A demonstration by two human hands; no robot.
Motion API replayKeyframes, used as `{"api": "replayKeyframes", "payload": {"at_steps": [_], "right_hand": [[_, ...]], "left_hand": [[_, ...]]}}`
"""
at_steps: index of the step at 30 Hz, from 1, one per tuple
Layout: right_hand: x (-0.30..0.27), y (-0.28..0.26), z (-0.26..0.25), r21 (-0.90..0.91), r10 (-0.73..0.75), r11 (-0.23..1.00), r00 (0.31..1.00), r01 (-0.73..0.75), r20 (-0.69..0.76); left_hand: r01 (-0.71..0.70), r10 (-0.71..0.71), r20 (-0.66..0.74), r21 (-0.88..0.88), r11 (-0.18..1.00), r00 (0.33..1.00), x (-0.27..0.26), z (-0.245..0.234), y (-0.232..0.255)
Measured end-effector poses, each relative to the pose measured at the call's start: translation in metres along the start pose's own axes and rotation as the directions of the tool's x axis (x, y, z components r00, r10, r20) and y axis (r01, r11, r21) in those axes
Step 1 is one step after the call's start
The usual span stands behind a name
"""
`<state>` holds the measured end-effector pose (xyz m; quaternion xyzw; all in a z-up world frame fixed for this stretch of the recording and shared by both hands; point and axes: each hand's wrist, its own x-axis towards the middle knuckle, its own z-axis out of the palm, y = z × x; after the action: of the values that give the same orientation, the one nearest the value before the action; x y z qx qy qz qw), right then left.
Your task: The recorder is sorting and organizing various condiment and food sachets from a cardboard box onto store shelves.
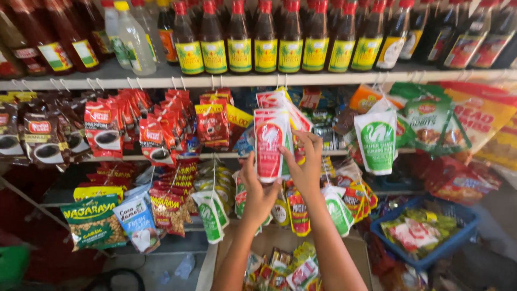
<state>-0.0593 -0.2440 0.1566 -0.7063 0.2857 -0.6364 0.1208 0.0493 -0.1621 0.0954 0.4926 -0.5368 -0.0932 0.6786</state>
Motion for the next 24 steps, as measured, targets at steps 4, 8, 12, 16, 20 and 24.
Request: {"api": "replayKeyframes", "payload": {"at_steps": [4, 8, 12, 16, 20, 24], "right_hand": [[-0.06, 0.014, -0.001, 0.064, 0.149, 0.986, 0.986, -0.154, 0.07], [-0.141, 0.03, -0.005, -0.081, 0.169, 0.982, 0.985, -0.17, -0.015], [-0.239, 0.054, -0.015, 0.054, 0.477, 0.876, 0.877, -0.479, 0.058], [-0.36, 0.096, -0.038, -0.192, 0.527, 0.843, 0.841, -0.502, 0.119], [-0.492, 0.149, -0.071, -0.404, 0.661, 0.735, 0.709, -0.545, 0.246], [-0.614, 0.19, -0.115, -0.731, 0.819, 0.567, 0.356, -0.378, 0.45]], "left_hand": [[0.231, -0.229, 0.051, -0.043, 0.972, 0.972, -0.053, -0.008, -0.074], [0.195, -0.218, 0.132, 0.163, 0.967, 0.967, -0.122, -0.013, -0.106], [0.199, -0.24, 0.281, 0.166, 0.966, 0.929, -0.197, -0.01, -0.141], [0.614, -0.539, 0.491, 0.013, 0.79, 0.684, -0.288, -0.007, -0.189], [0.626, -0.676, 0.509, 0.3, 0.72, 0.533, -0.389, 0.003, -0.244], [0.686, -0.689, 0.557, 0.265, 0.677, 0.464, -0.499, 0.008, -0.289]]}}
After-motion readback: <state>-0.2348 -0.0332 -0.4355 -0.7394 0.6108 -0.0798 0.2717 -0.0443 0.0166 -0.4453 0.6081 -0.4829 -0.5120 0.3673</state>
